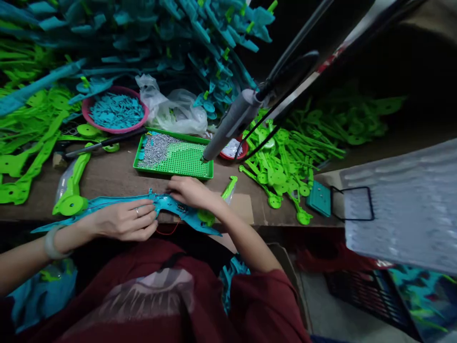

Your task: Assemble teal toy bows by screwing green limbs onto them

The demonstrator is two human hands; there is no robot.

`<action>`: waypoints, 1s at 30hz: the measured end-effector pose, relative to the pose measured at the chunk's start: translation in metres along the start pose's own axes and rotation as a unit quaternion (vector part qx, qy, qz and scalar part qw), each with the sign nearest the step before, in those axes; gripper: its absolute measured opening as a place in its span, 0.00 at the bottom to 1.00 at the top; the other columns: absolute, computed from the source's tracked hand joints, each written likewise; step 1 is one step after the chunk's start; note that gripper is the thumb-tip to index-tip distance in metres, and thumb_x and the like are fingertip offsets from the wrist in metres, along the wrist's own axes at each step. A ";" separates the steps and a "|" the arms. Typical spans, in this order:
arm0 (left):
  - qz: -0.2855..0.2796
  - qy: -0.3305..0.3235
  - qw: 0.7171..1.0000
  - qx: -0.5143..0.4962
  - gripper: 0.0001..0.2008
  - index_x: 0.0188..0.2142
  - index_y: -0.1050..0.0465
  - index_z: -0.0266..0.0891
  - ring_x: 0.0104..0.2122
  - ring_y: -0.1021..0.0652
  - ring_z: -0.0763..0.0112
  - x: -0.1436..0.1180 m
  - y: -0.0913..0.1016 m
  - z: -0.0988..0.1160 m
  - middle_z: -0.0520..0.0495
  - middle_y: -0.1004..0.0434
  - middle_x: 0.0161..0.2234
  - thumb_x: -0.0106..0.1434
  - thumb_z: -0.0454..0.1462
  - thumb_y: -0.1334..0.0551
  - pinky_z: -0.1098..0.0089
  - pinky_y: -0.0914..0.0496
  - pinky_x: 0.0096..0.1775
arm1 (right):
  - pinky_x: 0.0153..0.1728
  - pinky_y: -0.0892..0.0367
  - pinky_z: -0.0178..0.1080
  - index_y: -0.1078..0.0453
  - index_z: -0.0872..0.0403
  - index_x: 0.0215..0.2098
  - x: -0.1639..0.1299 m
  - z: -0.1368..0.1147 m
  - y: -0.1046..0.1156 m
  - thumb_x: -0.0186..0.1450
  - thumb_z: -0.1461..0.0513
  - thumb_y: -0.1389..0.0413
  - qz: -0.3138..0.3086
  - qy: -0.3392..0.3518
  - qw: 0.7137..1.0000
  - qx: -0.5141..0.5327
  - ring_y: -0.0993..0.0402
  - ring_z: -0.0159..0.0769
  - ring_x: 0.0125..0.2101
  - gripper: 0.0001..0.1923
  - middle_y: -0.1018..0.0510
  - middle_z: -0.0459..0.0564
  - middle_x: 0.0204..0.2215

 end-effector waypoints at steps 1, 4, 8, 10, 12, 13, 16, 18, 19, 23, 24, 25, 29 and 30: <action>-0.002 -0.015 1.000 0.021 0.09 0.41 0.27 0.45 0.34 0.20 0.68 0.000 0.000 0.002 0.49 0.20 0.36 0.65 0.30 0.41 0.66 0.23 0.44 | 0.37 0.35 0.36 0.28 0.55 0.41 0.003 0.001 0.000 0.68 0.66 0.48 -0.011 0.009 1.000 0.008 0.29 0.35 0.36 0.08 0.25 0.50 0.36; 0.000 -0.017 0.998 0.057 0.09 0.41 0.28 0.43 0.30 0.23 0.70 -0.001 -0.003 0.001 0.50 0.21 0.33 0.67 0.30 0.43 0.67 0.24 0.39 | 0.37 0.36 0.35 0.28 0.55 0.37 0.004 -0.003 0.004 0.68 0.67 0.48 -0.007 0.036 0.998 0.052 0.30 0.33 0.35 0.07 0.26 0.49 0.34; 0.033 0.121 0.991 0.036 0.11 0.42 0.30 0.37 0.28 0.23 0.68 0.002 -0.009 -0.018 0.47 0.24 0.29 0.70 0.29 0.50 0.67 0.26 0.35 | 0.37 0.35 0.36 0.30 0.55 0.40 -0.016 -0.010 0.010 0.70 0.62 0.48 0.067 0.005 0.996 0.061 0.30 0.35 0.36 0.06 0.27 0.50 0.35; 0.057 0.233 0.971 -0.014 0.11 0.42 0.30 0.35 0.29 0.22 0.67 0.001 -0.012 -0.030 0.46 0.24 0.30 0.71 0.31 0.51 0.68 0.27 0.33 | 0.37 0.33 0.38 0.31 0.55 0.43 -0.034 -0.011 0.006 0.71 0.60 0.50 0.102 -0.038 0.994 0.028 0.29 0.36 0.36 0.08 0.27 0.51 0.36; 0.084 0.358 0.924 -0.103 0.09 0.42 0.30 0.36 0.32 0.22 0.67 -0.004 -0.017 -0.042 0.46 0.23 0.32 0.71 0.34 0.48 0.69 0.27 0.34 | 0.37 0.32 0.40 0.31 0.55 0.45 -0.053 -0.011 -0.002 0.71 0.58 0.51 0.122 -0.077 0.989 -0.020 0.28 0.39 0.37 0.11 0.26 0.54 0.38; 0.097 0.420 0.888 -0.162 0.07 0.41 0.29 0.37 0.32 0.21 0.68 -0.008 -0.021 -0.046 0.46 0.23 0.33 0.70 0.35 0.45 0.69 0.27 0.35 | 0.38 0.31 0.42 0.31 0.55 0.46 -0.061 -0.010 -0.007 0.71 0.58 0.51 0.127 -0.087 0.987 -0.042 0.28 0.40 0.38 0.12 0.26 0.55 0.39; 0.133 0.568 0.722 -0.372 0.09 0.42 0.29 0.38 0.25 0.24 0.72 -0.021 -0.039 -0.051 0.51 0.25 0.28 0.67 0.41 0.40 0.72 0.30 0.28 | 0.40 0.30 0.45 0.31 0.53 0.46 -0.078 -0.011 -0.015 0.71 0.59 0.51 0.161 -0.079 0.982 -0.061 0.28 0.42 0.40 0.11 0.26 0.57 0.41; 0.152 0.612 0.608 -0.482 0.13 0.43 0.30 0.38 0.20 0.28 0.76 -0.025 -0.049 -0.048 0.54 0.27 0.25 0.65 0.44 0.38 0.75 0.34 0.22 | 0.43 0.30 0.45 0.31 0.52 0.47 -0.083 -0.011 -0.007 0.71 0.61 0.52 0.227 -0.071 0.971 -0.034 0.28 0.41 0.42 0.10 0.26 0.56 0.40; 0.167 0.620 0.569 -0.514 0.14 0.44 0.31 0.37 0.19 0.29 0.77 -0.026 -0.051 -0.047 0.54 0.27 0.25 0.64 0.44 0.38 0.76 0.35 0.22 | 0.43 0.30 0.45 0.31 0.52 0.47 -0.084 -0.011 -0.001 0.71 0.62 0.52 0.263 -0.072 0.962 -0.018 0.28 0.41 0.42 0.10 0.26 0.55 0.40; 0.233 0.619 0.522 -0.539 0.16 0.46 0.34 0.38 0.28 0.23 0.76 -0.026 -0.046 -0.041 0.51 0.23 0.33 0.62 0.41 0.35 0.74 0.28 0.32 | 0.39 0.31 0.40 0.30 0.53 0.48 -0.064 -0.011 0.022 0.71 0.59 0.50 0.285 -0.080 0.951 0.094 0.28 0.37 0.39 0.11 0.26 0.54 0.40; 0.241 0.616 0.524 -0.536 0.15 0.45 0.35 0.39 0.29 0.22 0.75 -0.026 -0.045 -0.038 0.50 0.22 0.35 0.61 0.41 0.35 0.72 0.27 0.34 | 0.37 0.32 0.38 0.30 0.53 0.50 -0.053 -0.010 0.025 0.70 0.57 0.48 0.259 -0.082 0.953 0.131 0.28 0.35 0.36 0.13 0.25 0.52 0.39; 0.243 0.615 0.533 -0.527 0.13 0.43 0.35 0.39 0.30 0.21 0.74 -0.026 -0.044 -0.035 0.49 0.22 0.36 0.62 0.41 0.35 0.71 0.26 0.36 | 0.34 0.33 0.37 0.31 0.53 0.51 -0.041 -0.009 0.027 0.69 0.56 0.47 0.225 -0.084 0.957 0.165 0.29 0.33 0.33 0.15 0.25 0.50 0.37; 0.234 0.617 0.616 -0.430 0.08 0.37 0.35 0.40 0.34 0.19 0.70 -0.031 -0.043 -0.023 0.49 0.22 0.37 0.65 0.40 0.38 0.68 0.26 0.40 | 0.29 0.39 0.33 0.26 0.57 0.41 0.004 -0.013 0.020 0.68 0.56 0.46 0.000 -0.054 0.976 0.212 0.33 0.29 0.27 0.13 0.27 0.44 0.25; 0.233 0.614 0.636 -0.405 0.07 0.37 0.35 0.41 0.35 0.19 0.70 -0.032 -0.043 -0.021 0.48 0.22 0.38 0.66 0.40 0.38 0.66 0.26 0.41 | 0.29 0.40 0.32 0.26 0.58 0.38 0.011 -0.016 0.017 0.68 0.58 0.46 -0.050 -0.036 0.975 0.212 0.34 0.29 0.26 0.11 0.27 0.43 0.25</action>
Point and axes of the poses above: each hand's wrist, its own x-axis towards the middle knuckle, its own y-axis out of the back of the hand, z = x × y, the point moved 7 cm from there along x, towards the middle knuckle
